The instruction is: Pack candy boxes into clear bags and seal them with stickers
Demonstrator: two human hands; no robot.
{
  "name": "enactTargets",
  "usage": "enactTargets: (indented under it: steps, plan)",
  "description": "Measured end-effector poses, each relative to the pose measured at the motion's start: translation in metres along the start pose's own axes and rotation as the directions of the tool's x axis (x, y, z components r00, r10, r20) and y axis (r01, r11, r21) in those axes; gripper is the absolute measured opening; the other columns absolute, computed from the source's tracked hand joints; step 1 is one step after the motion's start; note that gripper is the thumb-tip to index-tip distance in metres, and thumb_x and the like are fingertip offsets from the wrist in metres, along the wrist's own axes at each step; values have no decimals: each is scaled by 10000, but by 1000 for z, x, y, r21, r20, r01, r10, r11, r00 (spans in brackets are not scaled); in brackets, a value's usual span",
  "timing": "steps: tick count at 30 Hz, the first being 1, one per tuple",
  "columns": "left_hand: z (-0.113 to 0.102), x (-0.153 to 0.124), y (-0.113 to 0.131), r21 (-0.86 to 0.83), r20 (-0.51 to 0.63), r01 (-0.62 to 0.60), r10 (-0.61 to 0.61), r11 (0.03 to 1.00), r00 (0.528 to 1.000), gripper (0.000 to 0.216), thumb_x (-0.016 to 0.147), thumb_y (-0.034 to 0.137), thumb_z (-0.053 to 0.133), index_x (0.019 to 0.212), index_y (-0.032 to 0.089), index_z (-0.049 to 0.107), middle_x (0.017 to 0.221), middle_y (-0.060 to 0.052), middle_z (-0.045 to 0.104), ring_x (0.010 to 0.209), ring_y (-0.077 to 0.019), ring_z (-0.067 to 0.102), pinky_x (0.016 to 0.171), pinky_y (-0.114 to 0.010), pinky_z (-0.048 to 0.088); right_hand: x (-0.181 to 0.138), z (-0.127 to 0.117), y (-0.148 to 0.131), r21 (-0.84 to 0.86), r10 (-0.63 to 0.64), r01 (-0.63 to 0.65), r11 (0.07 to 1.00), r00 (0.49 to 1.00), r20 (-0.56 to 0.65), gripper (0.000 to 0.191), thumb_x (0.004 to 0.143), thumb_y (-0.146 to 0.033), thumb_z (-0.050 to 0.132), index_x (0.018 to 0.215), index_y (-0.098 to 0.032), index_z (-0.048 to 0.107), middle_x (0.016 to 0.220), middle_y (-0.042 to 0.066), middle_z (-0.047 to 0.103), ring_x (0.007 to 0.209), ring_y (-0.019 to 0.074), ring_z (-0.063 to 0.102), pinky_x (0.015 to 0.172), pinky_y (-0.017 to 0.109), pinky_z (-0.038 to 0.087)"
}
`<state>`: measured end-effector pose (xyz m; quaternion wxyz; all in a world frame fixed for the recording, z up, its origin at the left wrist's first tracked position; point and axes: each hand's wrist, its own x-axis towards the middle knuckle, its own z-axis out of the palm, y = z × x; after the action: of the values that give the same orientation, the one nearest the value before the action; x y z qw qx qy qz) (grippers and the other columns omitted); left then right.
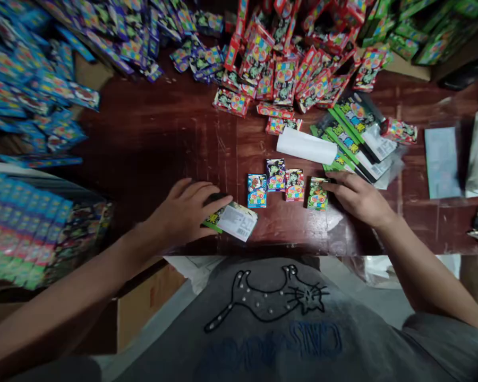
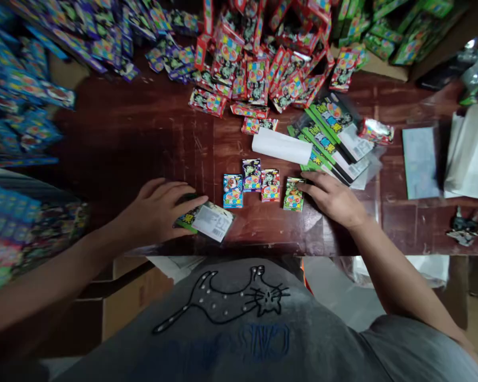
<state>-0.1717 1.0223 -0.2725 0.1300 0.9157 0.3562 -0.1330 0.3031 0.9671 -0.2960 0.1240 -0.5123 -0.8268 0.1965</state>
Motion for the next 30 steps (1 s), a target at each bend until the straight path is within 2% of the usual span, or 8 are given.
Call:
enactTargets:
  steps: [5, 10, 12, 15, 20, 22, 26, 30]
  plan:
    - [12, -29, 0, -10, -56, 69, -69, 998, 996, 796, 808, 516, 829, 1525, 326, 541, 1516, -135, 596, 1371, -447, 565, 1230, -661, 381, 1, -3, -20, -58, 41, -45, 997, 998, -57, 714, 1025, -476, 558, 1691, -358, 330, 1701, 153, 446, 1580, 407, 426, 1264, 698, 395]
    - [27, -38, 23, -108, -62, 174, -182, 979, 981, 846, 801, 539, 873, 1509, 262, 504, 1519, -190, 598, 1363, -426, 593, 1171, -592, 444, 75, 33, -67, -91, -177, 181, 979, 983, 54, 1118, 909, -871, 527, 1730, -170, 234, 1814, 223, 181, 1680, 456, 170, 1332, 706, 230]
    - [32, -41, 32, -129, -86, 266, -278, 955, 957, 868, 793, 527, 891, 1508, 224, 503, 1503, -211, 606, 1359, -428, 596, 1144, -577, 466, 100, 55, -82, -121, -195, 203, 972, 978, 80, 1029, 958, -847, 454, 1719, -179, 275, 1813, 204, 210, 1676, 447, 179, 1337, 702, 195]
    - [39, -48, 41, -191, -127, 372, -398, 909, 908, 901, 774, 505, 917, 1503, 177, 501, 1493, -227, 606, 1353, -428, 596, 1123, -562, 484, 116, 73, -91, -127, -190, 198, 972, 979, 68, 798, 1056, -713, 353, 1678, -214, 371, 1738, 177, 395, 1605, 419, 337, 1308, 707, 236]
    - [49, -58, 43, -264, -175, 382, -433, 886, 884, 928, 783, 505, 916, 1531, 157, 490, 1508, -233, 586, 1347, -426, 581, 1130, -561, 462, 121, 75, -100, -112, -137, 140, 984, 990, 33, 980, 934, -882, 435, 1577, -144, 481, 1635, 232, 495, 1475, 498, 432, 1208, 764, 319]
    - [50, -60, 41, -269, -176, 370, -423, 889, 889, 944, 778, 502, 920, 1544, 163, 485, 1509, -230, 584, 1340, -427, 580, 1131, -557, 454, 123, 75, -107, -112, -64, 65, 992, 998, 18, 933, 942, -859, 440, 1553, -156, 497, 1588, 230, 533, 1439, 510, 447, 1192, 785, 314]
    - [53, -62, 37, -281, -193, 369, -429, 886, 883, 926, 792, 511, 901, 1552, 184, 485, 1501, -217, 590, 1333, -423, 577, 1135, -557, 445, 124, 77, -116, -140, 0, -2, 990, 1000, -8, 762, 1025, -721, 381, 1551, -183, 495, 1459, 212, 609, 1380, 489, 498, 1230, 828, 215]
    - [55, -62, 36, -280, -193, 381, -441, 881, 877, 951, 779, 518, 911, 1548, 163, 479, 1506, -226, 581, 1336, -426, 567, 1129, -557, 443, 125, 77, -125, -178, 5, -13, 984, 999, -44, 878, 967, -819, 429, 1525, -147, 520, 1454, 256, 593, 1365, 522, 501, 1213, 893, 140]
